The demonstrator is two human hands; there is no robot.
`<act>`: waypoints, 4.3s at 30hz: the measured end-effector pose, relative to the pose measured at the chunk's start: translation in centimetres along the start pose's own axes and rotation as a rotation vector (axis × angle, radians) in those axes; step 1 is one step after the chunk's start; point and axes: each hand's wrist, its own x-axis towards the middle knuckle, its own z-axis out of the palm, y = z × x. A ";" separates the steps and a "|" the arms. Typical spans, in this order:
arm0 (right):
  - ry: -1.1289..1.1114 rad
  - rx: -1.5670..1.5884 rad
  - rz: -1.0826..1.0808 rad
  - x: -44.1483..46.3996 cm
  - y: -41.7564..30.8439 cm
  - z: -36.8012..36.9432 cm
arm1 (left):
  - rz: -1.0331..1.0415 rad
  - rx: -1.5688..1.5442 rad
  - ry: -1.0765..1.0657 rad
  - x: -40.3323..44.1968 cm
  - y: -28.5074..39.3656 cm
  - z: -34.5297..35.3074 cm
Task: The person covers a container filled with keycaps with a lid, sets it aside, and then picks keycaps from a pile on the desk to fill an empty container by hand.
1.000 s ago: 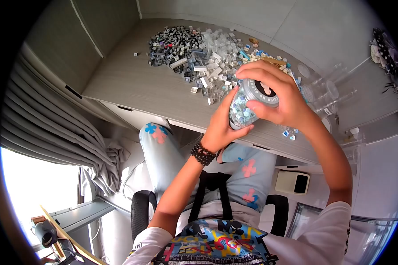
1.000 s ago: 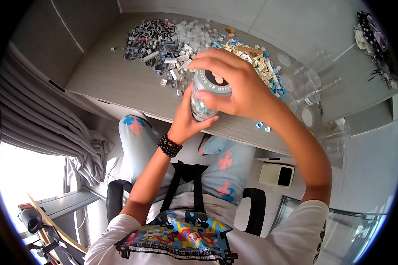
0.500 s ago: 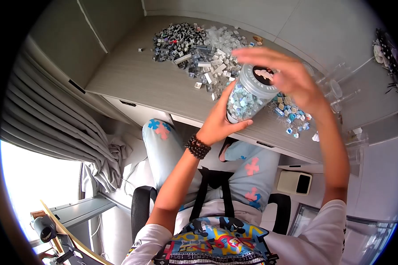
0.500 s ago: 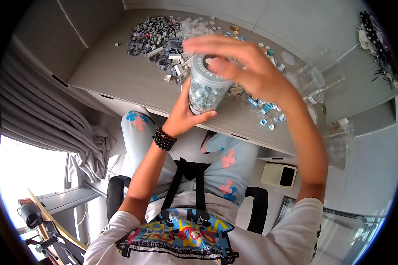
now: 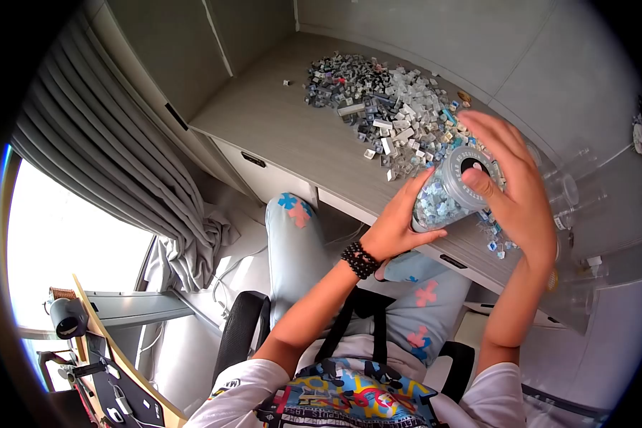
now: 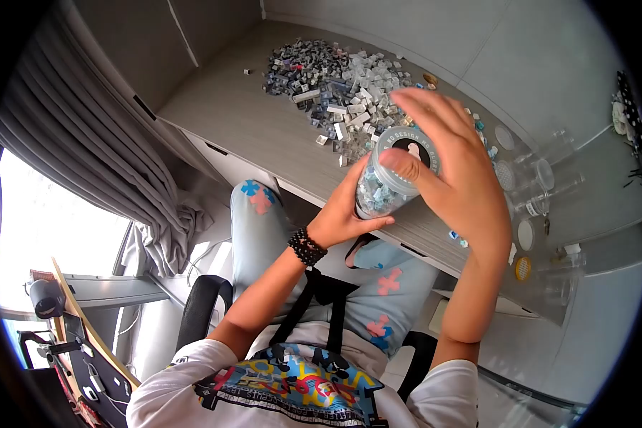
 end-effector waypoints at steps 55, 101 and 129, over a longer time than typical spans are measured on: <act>0.723 0.299 0.502 -16.4 1.0 4.3 | 0.068 0.464 1.208 6.4 -6.4 -20.2; 0.837 0.015 -0.606 -10.3 -1.9 -13.4 | 0.557 -0.411 0.507 1.7 15.1 -8.5; 0.815 -0.020 -0.639 -12.6 -9.8 -16.3 | 0.489 -0.352 0.473 -0.8 16.7 -12.6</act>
